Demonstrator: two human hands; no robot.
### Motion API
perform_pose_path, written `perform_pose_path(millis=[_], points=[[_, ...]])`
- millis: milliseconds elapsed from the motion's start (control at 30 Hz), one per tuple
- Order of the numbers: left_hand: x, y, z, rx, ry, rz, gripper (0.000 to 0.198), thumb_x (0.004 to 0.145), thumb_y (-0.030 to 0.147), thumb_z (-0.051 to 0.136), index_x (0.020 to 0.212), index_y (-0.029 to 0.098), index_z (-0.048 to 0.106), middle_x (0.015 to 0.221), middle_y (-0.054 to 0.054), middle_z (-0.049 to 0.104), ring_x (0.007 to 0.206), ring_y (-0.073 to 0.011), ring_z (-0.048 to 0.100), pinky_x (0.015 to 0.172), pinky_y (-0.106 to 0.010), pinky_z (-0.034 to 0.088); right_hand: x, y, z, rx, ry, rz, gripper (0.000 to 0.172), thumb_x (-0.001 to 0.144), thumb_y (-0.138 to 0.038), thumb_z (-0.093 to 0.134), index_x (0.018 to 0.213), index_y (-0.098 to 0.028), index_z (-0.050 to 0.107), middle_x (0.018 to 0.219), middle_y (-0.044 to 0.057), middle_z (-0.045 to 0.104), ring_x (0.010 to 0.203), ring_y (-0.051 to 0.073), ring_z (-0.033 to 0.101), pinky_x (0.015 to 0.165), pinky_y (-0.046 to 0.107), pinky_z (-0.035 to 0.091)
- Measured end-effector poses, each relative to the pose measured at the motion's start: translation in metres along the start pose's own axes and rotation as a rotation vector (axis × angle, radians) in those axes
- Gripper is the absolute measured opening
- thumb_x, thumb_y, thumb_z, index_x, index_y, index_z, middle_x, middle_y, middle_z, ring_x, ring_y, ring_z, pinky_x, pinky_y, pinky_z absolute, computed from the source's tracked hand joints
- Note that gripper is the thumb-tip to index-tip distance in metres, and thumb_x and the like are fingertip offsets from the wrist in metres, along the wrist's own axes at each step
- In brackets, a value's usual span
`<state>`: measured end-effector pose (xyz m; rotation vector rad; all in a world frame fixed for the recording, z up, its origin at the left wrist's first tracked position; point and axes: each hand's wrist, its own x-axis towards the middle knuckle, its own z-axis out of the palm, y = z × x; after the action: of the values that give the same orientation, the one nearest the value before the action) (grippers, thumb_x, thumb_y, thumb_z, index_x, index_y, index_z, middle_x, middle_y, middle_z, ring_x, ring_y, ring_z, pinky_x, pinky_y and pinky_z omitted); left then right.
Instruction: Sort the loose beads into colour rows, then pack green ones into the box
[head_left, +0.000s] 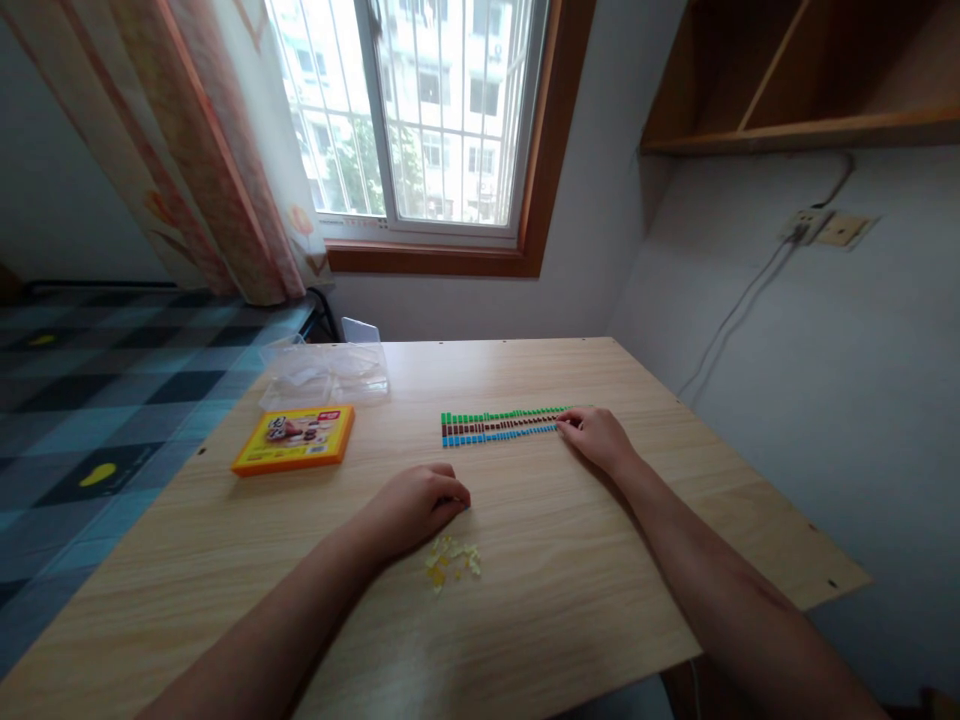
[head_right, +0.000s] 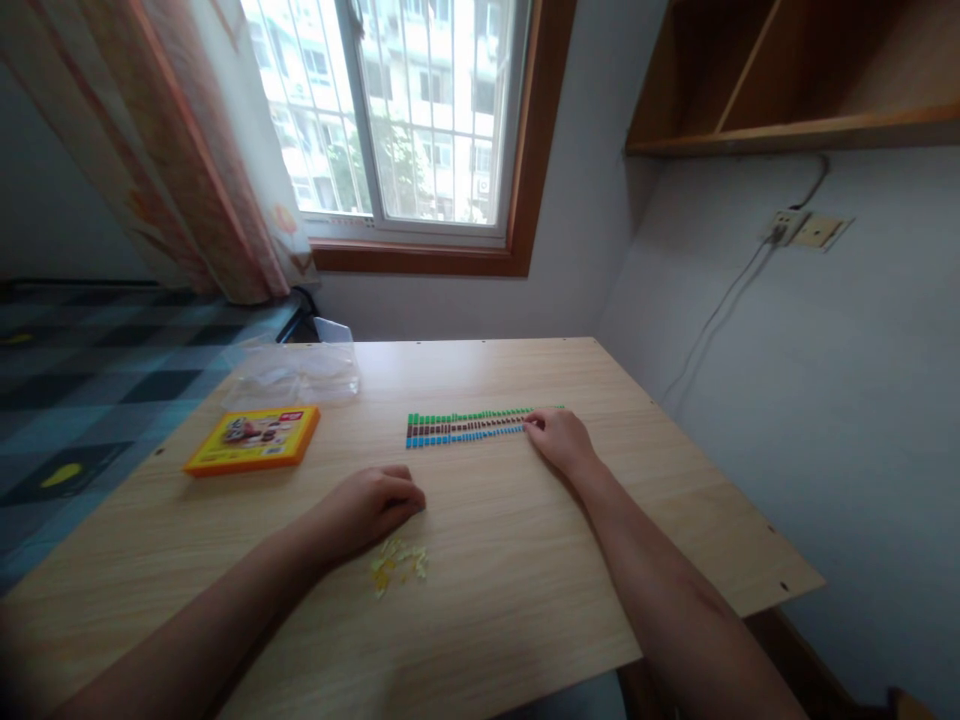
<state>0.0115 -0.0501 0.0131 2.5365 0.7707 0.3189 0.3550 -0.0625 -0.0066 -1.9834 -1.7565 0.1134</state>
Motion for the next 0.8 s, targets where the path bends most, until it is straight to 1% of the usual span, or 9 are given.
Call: perform_pose_path(millis=[67,133,200,267,333,433,600,700,800], points=[[0.002,0.001,0.003,0.015,0.017,0.016,0.021,0.09,0.023,0.057,0.091,0.024,0.078,0.092,-0.003,0.072,0.079,-0.0152,0.065,0.072,-0.025,0.049,-0.003,-0.008,-0.002,0.023,0.029,-0.03,0.023,0.09,-0.035,0.062,0.097,-0.023,0.08,0.086,0.005,0.078,0.076,0.019,0.069,0.071,0.027,0.047],[0.005,0.002,0.006,0.025,0.029,0.021,0.022,0.09,0.022,0.056,0.093,0.025,0.078,0.093,-0.003,0.072,0.079,-0.0153,0.066,0.073,-0.026,0.049,-0.009,-0.021,-0.004,0.073,0.03,-0.139,0.022,0.091,-0.034,0.061,0.096,-0.021,0.079,0.086,0.006,0.077,0.075,0.018,0.067,0.072,0.027,0.047],[0.007,0.003,0.007,0.02,0.04,0.01,0.023,0.089,0.021,0.056,0.094,0.026,0.078,0.094,-0.003,0.073,0.081,-0.0156,0.066,0.075,-0.026,0.049,-0.018,-0.036,-0.005,0.133,-0.027,-0.308,0.019,0.092,-0.031,0.061,0.094,-0.021,0.078,0.085,0.005,0.076,0.075,0.017,0.065,0.073,0.026,0.046],[0.007,0.003,0.007,0.002,0.064,-0.006,0.022,0.088,0.02,0.057,0.094,0.025,0.078,0.093,-0.003,0.073,0.082,-0.016,0.066,0.076,-0.027,0.049,-0.028,-0.052,-0.004,0.176,-0.123,-0.458,0.017,0.092,-0.029,0.061,0.091,-0.022,0.078,0.079,0.003,0.073,0.071,0.015,0.063,0.07,0.025,0.044],[0.007,0.001,0.006,-0.02,0.093,-0.017,0.022,0.086,0.019,0.058,0.094,0.023,0.077,0.091,-0.003,0.072,0.082,-0.016,0.066,0.075,-0.026,0.049,-0.039,-0.066,0.0,0.212,-0.195,-0.558,0.016,0.092,-0.026,0.062,0.09,-0.023,0.077,0.079,0.002,0.072,0.07,0.014,0.062,0.068,0.024,0.043],[0.006,-0.002,0.005,-0.042,0.123,-0.028,0.02,0.083,0.017,0.058,0.091,0.021,0.076,0.087,-0.003,0.071,0.079,-0.0156,0.064,0.072,-0.026,0.049,-0.051,-0.08,0.008,0.231,-0.257,-0.672,0.017,0.091,-0.024,0.062,0.096,-0.024,0.078,0.086,0.002,0.073,0.073,0.013,0.063,0.069,0.024,0.043],[0.007,-0.006,0.006,-0.084,0.157,-0.042,0.018,0.082,0.014,0.057,0.086,0.019,0.074,0.086,-0.003,0.072,0.078,-0.0153,0.063,0.072,-0.026,0.049,-0.057,-0.089,0.018,0.169,-0.277,-0.763,0.023,0.093,-0.029,0.062,0.111,-0.028,0.077,0.086,0.002,0.072,0.071,0.013,0.063,0.067,0.024,0.042],[0.008,-0.007,0.007,-0.103,0.173,-0.034,0.017,0.082,0.014,0.057,0.084,0.019,0.073,0.086,-0.003,0.072,0.079,-0.0155,0.063,0.073,-0.026,0.049,-0.057,-0.092,0.02,0.14,-0.28,-0.788,0.022,0.095,-0.031,0.061,0.111,-0.029,0.077,0.085,0.002,0.071,0.071,0.013,0.063,0.067,0.024,0.041],[0.009,-0.008,0.007,-0.111,0.176,-0.027,0.017,0.081,0.013,0.057,0.083,0.019,0.073,0.085,-0.003,0.072,0.079,-0.0154,0.063,0.073,-0.026,0.049,-0.058,-0.095,0.02,0.134,-0.278,-0.807,0.02,0.096,-0.031,0.06,0.105,-0.028,0.077,0.083,0.001,0.071,0.069,0.013,0.062,0.066,0.024,0.04]])
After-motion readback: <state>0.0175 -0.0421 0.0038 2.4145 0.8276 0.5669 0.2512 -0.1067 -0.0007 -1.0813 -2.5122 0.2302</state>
